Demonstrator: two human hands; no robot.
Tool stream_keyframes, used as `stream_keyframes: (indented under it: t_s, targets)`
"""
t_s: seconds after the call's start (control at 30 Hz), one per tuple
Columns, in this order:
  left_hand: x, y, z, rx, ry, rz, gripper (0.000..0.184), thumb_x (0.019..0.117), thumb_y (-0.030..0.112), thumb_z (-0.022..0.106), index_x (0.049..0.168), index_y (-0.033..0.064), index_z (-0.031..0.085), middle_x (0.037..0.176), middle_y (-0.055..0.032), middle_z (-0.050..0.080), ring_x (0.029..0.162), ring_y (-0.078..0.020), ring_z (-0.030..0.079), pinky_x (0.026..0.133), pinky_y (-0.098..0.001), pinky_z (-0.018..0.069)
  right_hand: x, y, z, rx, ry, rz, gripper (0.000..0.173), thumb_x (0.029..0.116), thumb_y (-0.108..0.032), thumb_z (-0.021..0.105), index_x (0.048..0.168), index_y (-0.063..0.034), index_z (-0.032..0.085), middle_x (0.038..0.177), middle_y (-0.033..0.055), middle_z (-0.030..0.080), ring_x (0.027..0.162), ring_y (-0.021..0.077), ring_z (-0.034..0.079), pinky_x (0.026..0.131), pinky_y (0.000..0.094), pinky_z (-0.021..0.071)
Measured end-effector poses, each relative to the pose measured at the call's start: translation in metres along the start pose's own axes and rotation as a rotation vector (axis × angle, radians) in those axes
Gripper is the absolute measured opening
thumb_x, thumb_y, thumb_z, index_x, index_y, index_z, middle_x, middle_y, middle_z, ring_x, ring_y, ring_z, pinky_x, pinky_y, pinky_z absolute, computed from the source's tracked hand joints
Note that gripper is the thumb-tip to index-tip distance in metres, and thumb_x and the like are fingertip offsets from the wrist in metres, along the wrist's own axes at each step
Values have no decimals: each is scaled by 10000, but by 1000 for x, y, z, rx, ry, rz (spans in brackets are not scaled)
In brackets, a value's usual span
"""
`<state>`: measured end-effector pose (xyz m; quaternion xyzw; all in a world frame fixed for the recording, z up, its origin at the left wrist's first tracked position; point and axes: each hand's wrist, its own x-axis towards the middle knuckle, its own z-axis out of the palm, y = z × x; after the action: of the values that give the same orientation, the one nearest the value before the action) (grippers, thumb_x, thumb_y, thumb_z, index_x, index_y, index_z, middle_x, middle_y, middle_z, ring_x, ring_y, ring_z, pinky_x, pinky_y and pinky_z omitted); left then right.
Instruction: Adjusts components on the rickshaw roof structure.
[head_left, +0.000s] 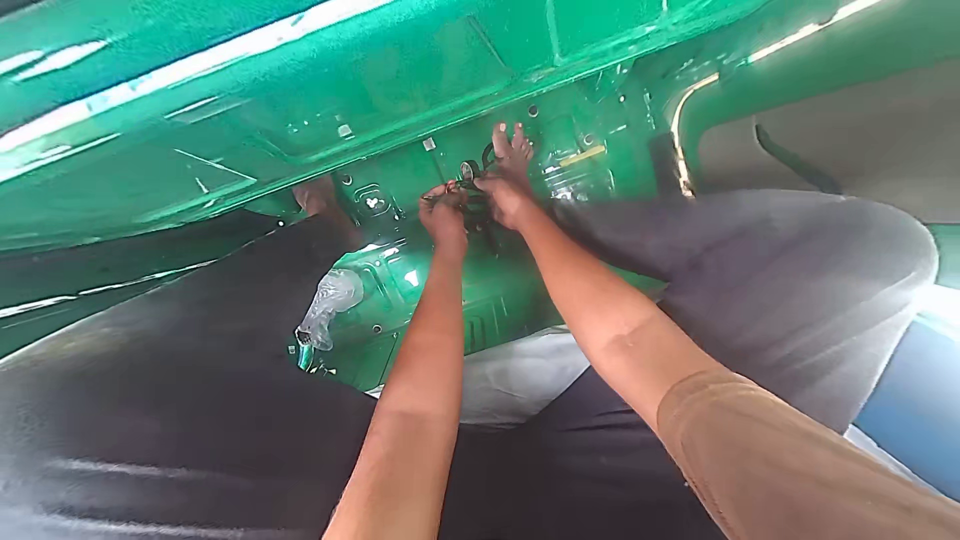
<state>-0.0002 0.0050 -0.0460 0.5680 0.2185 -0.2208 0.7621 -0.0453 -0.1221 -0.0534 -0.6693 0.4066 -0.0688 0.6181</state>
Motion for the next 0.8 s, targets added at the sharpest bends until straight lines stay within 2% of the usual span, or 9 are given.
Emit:
stream_keyframes:
  t_s: [0.07, 0.1, 0.17, 0.23, 0.4, 0.5, 0.63, 0.73, 0.8]
  targets:
    - [3, 6, 0, -22, -19, -44, 301, 858, -123, 638, 1104, -28, 492, 1001, -190, 670, 848, -297, 701, 797, -477, 618, -9, -5, 0, 38, -68, 137, 516, 869, -127, 798, 1357, -77, 637, 1687, 114, 229, 1514, 253, 296, 1105, 410, 463]
    - [4, 7, 0, -19, -20, -57, 270, 874, -118, 620, 1093, -27, 492, 987, -190, 673, 833, -298, 704, 790, -478, 620, -9, -5, -3, -26, -143, 163, 341, 923, -195, 759, 1221, -37, 708, 1666, 149, 269, 1491, 253, 338, 1103, 375, 462]
    - [5, 9, -1, 2, -32, -77, 242, 900, -107, 591, 1085, -10, 468, 971, -181, 670, 810, -293, 702, 786, -482, 620, -8, -3, -8, -113, -202, 154, 285, 962, -257, 729, 1110, -14, 753, 1609, 182, 368, 1429, 246, 425, 1106, 356, 461]
    - [7, 10, -4, 45, -50, -93, 264, 897, -107, 576, 1100, 2, 448, 981, -167, 658, 799, -276, 696, 777, -473, 619, -12, -9, -6, -229, -176, 161, 329, 964, -327, 735, 1101, -30, 770, 1367, 159, 638, 1231, 229, 606, 1041, 402, 493]
    - [9, 19, -11, 302, -104, -106, 308, 855, -66, 628, 1128, 13, 510, 1059, -157, 671, 893, -274, 693, 764, -475, 619, -21, -25, -7, -478, -198, 156, 350, 975, -380, 699, 1092, -62, 784, 1542, 165, 481, 1384, 288, 477, 1123, 469, 416]
    - [8, 26, -10, 332, -202, -35, 451, 808, -120, 680, 1204, 20, 516, 1105, -158, 669, 890, -284, 703, 726, -467, 629, -19, -20, -11, -290, -236, 191, 209, 930, -149, 730, 1103, -32, 735, 1241, 147, 671, 1120, 224, 637, 963, 413, 532]
    - [4, 29, -11, 211, -252, -89, 774, 761, -185, 686, 1438, 22, 375, 1176, -192, 632, 883, -288, 708, 771, -447, 637, -15, -13, -9, -243, -189, 148, 230, 927, -192, 759, 1114, -59, 760, 1354, 135, 633, 1217, 223, 606, 1019, 400, 521]
    - [2, 31, -18, 273, -252, -131, 781, 787, -90, 767, 1463, 70, 411, 1244, -182, 613, 972, -315, 697, 772, -488, 641, -22, -18, -8, -316, -194, 141, 225, 958, -218, 724, 1116, -62, 759, 1339, 123, 645, 1197, 216, 623, 1019, 409, 525]
    - [4, 38, -19, 576, -272, 30, 656, 818, 109, 833, 1401, 52, 537, 1309, -166, 594, 1078, -285, 674, 827, -459, 636, -24, -20, -10, -341, -201, 132, 230, 968, -216, 713, 1121, -49, 754, 1331, 131, 649, 1195, 222, 621, 1031, 414, 512]
